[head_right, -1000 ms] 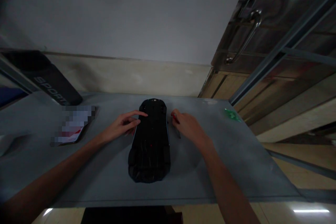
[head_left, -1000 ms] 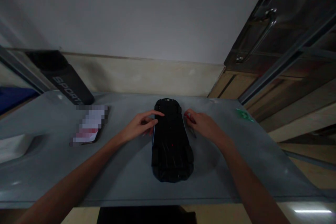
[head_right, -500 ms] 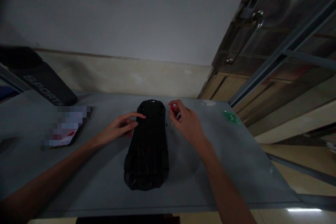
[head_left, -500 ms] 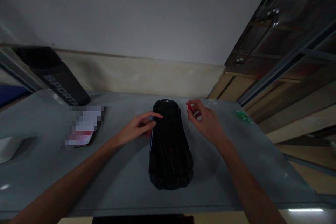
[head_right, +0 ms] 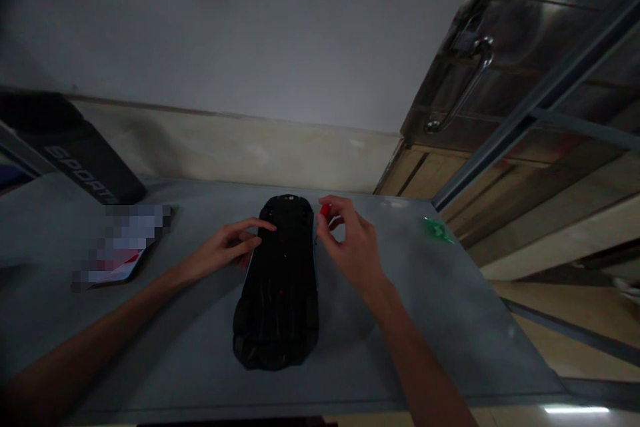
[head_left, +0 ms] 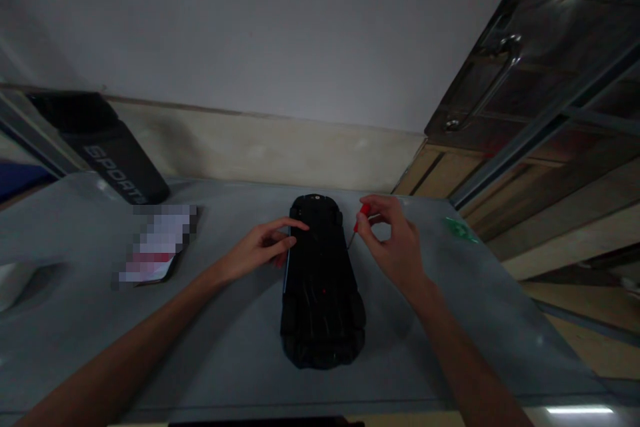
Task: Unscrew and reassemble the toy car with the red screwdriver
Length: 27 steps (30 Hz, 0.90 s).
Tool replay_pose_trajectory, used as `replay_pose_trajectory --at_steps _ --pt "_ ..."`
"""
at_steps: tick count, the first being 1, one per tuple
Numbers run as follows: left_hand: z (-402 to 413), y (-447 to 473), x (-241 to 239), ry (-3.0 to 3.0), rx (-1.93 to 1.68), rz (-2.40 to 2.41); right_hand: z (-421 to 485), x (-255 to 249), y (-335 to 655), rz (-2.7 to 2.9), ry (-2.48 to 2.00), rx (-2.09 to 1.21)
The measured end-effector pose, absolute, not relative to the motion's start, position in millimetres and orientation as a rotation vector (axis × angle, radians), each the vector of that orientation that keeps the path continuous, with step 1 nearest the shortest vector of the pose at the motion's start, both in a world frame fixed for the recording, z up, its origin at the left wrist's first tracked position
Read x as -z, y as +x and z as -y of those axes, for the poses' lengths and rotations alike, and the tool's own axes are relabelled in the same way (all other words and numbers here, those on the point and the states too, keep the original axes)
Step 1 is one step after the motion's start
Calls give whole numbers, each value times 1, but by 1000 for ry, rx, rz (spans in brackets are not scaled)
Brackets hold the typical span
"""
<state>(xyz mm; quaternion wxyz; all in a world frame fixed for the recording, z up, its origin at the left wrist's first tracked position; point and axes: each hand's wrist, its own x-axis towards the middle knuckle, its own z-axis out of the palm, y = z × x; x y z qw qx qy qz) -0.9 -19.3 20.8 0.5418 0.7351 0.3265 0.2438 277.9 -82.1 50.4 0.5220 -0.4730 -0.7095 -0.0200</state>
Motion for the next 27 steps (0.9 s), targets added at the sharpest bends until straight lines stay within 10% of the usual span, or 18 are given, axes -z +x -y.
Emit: replay_pose_trajectory --at_steps 27 --pt "21 0 -24 1751 -584 -769 83 -49 279 1876 -1119 153"
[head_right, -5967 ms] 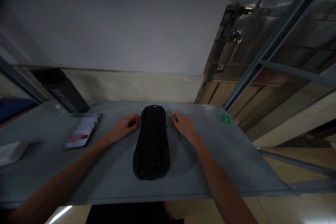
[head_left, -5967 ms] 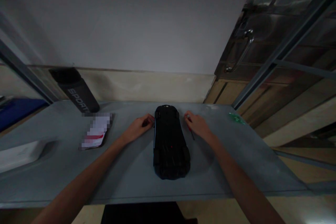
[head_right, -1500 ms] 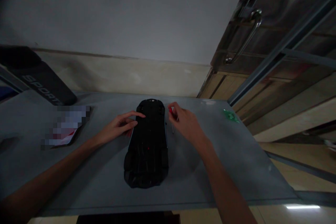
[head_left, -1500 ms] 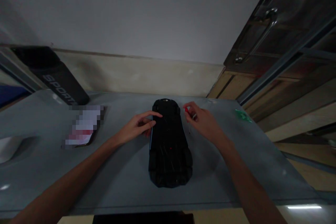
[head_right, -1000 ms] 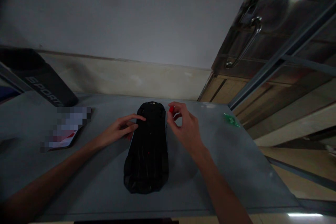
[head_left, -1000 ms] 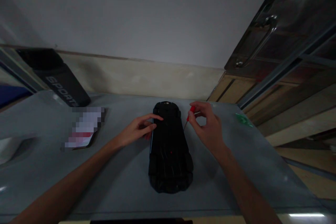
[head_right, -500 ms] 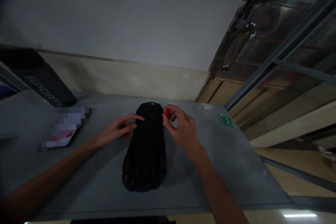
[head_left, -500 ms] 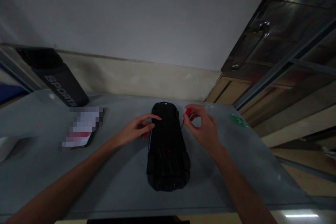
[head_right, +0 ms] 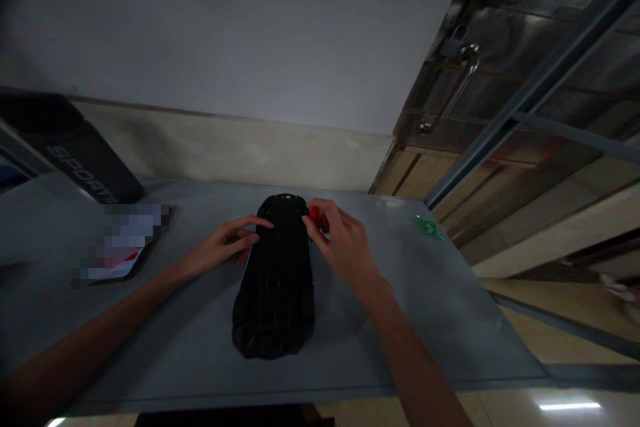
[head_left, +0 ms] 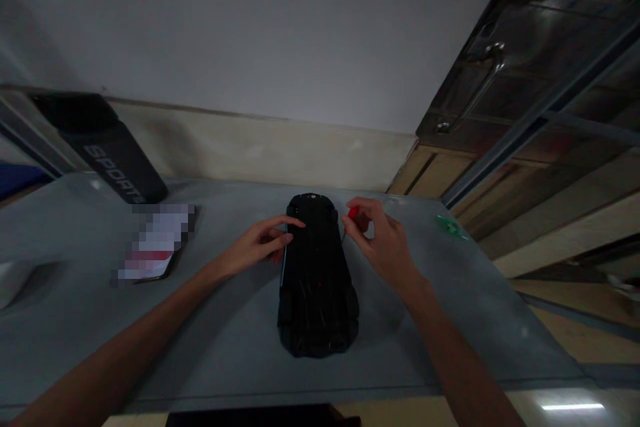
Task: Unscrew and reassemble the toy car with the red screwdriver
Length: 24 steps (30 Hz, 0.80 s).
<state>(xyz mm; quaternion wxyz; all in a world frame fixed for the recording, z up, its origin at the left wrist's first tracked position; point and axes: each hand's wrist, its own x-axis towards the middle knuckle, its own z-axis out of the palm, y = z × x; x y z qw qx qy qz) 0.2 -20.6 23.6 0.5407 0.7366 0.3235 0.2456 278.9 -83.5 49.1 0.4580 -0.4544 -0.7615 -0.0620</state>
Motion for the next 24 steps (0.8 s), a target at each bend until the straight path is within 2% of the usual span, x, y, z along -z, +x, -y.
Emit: replay_pose_trajectory --at_steps 7,24 --pt "19 -1 -20 1747 -588 -757 87 -54 278 1954 -1123 21" --pt "18 -1 -19 1775 -585 -764 88 -55 275 1903 -1160 -3"
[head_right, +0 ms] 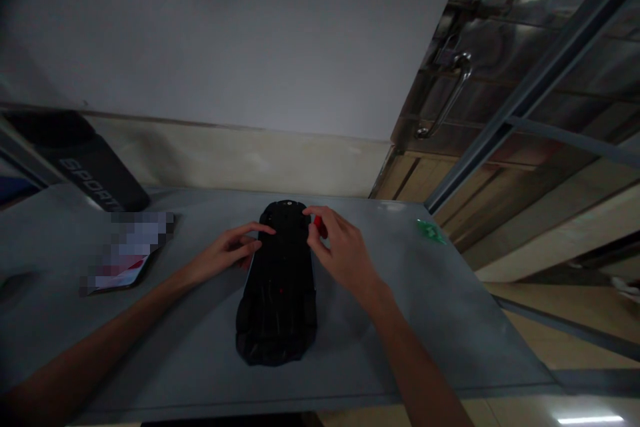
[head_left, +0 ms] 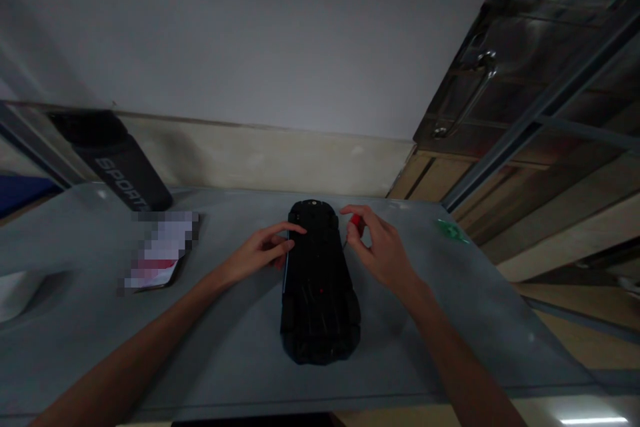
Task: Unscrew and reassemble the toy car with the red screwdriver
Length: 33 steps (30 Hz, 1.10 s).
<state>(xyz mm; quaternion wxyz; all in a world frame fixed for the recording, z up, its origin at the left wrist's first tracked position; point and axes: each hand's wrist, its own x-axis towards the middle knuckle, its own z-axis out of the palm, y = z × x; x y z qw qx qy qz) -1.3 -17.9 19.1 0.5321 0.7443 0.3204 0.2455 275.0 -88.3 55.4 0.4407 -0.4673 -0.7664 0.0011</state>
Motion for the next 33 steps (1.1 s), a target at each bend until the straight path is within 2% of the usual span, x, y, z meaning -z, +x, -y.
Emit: replay_pose_trajectory --at_steps 33 --pt "18 -2 -20 1767 -580 -777 89 -59 274 1872 -1218 -38"
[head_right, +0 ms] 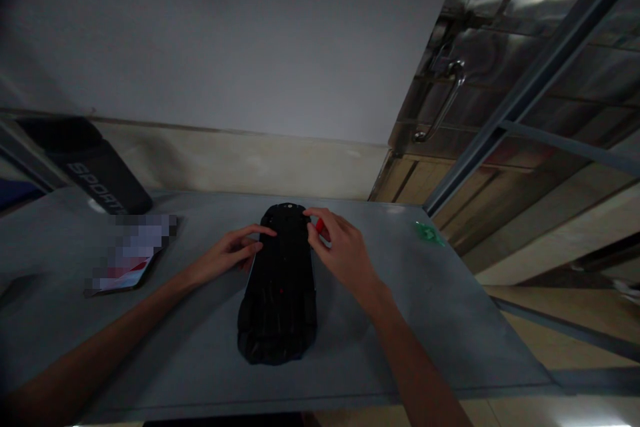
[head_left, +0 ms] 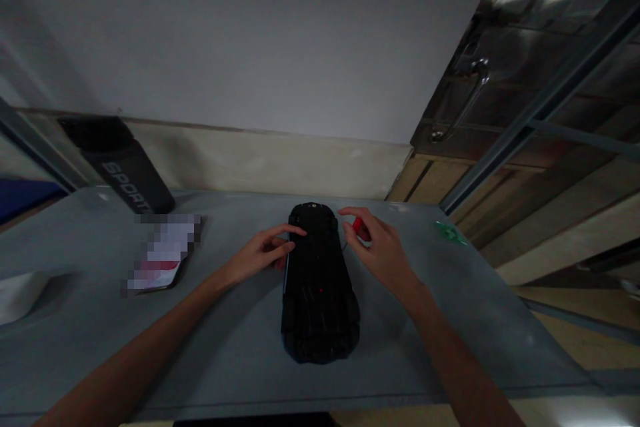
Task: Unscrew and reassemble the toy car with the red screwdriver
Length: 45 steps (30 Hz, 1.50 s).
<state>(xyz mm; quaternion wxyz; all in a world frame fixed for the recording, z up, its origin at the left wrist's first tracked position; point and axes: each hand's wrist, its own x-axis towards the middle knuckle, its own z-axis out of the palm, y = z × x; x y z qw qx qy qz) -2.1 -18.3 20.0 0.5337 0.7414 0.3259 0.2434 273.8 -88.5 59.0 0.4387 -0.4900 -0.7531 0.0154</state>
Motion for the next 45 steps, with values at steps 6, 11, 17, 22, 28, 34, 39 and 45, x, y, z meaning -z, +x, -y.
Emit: replay_pose_trajectory --at_steps 6,11,17,22,28,34,39,45 --pt "19 -2 -20 1774 -570 -792 90 -60 273 1910 -1159 -68" --pt "18 -2 -20 1769 -580 -777 90 -59 274 1878 -1200 -28" --pt "20 1 -24 1755 -593 -785 88 -59 273 1848 -1221 -73" --pt "21 0 -24 1747 -590 -779 89 -60 275 1898 -1197 -75" --pt "18 -1 -21 1770 -588 -772 89 -60 275 1863 -1206 -29" --pt "19 0 -22 1753 -601 -778 89 -59 276 1885 -1186 -69" --pt "18 -1 -20 1735 -589 -768 89 -59 277 1891 -1178 -71" --pt "17 -1 -16 1711 -573 -753 87 -56 276 1867 -1223 -48"
